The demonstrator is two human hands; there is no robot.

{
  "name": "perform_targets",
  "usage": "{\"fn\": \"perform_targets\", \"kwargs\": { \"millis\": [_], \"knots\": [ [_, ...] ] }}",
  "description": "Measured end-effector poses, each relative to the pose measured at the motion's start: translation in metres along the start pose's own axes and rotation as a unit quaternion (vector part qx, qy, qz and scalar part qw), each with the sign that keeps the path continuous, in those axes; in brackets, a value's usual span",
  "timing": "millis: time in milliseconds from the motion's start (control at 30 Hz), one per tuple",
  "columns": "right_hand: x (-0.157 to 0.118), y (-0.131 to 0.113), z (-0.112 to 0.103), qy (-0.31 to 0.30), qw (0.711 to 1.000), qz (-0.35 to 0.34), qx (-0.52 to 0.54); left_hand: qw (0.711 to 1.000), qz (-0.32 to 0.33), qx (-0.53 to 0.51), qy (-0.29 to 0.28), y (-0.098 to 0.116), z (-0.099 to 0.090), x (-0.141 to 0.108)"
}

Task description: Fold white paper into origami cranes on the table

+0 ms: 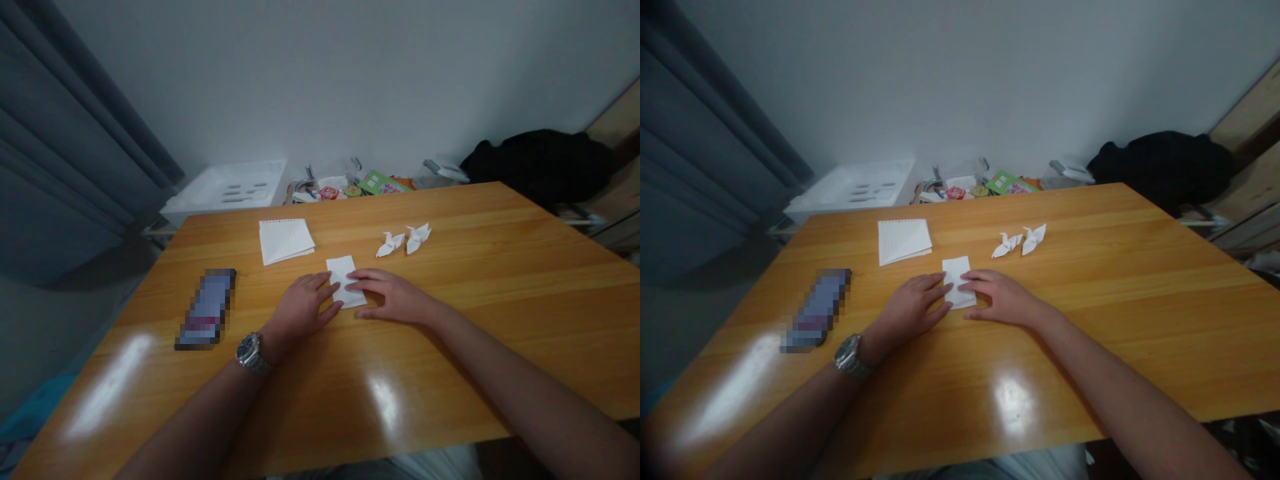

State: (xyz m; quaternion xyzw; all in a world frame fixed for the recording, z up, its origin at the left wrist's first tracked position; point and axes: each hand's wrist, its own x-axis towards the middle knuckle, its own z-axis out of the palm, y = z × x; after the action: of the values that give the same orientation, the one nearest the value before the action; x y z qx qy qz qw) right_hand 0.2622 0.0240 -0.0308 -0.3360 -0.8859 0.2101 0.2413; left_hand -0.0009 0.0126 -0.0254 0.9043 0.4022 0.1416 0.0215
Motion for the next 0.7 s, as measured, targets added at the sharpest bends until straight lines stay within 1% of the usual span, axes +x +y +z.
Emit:
{"fn": "perform_targets", "kwargs": {
  "millis": [100, 333, 533, 700],
  "knots": [
    [0.0, 0.001, 0.0, -0.005, 1.0, -0.006, -0.009, 1.0, -0.002, 0.001, -0.002, 0.001, -0.001, 0.0],
    [0.002, -0.003, 0.001, 0.024, 0.999, -0.033, 0.033, 1.0, 0.0, -0.016, 0.005, -0.001, 0.0, 0.0],
    [0.004, -0.009, -0.001, 0.037, 0.998, -0.013, 0.043, 1.0, -0.001, -0.026, 0.01, 0.0, -0.004, -0.001],
    [0.005, -0.011, -0.001, 0.048, 0.997, 0.006, 0.066, 0.999, 0.015, -0.037, 0.025, 0.003, -0.009, 0.0]
  ]
}}
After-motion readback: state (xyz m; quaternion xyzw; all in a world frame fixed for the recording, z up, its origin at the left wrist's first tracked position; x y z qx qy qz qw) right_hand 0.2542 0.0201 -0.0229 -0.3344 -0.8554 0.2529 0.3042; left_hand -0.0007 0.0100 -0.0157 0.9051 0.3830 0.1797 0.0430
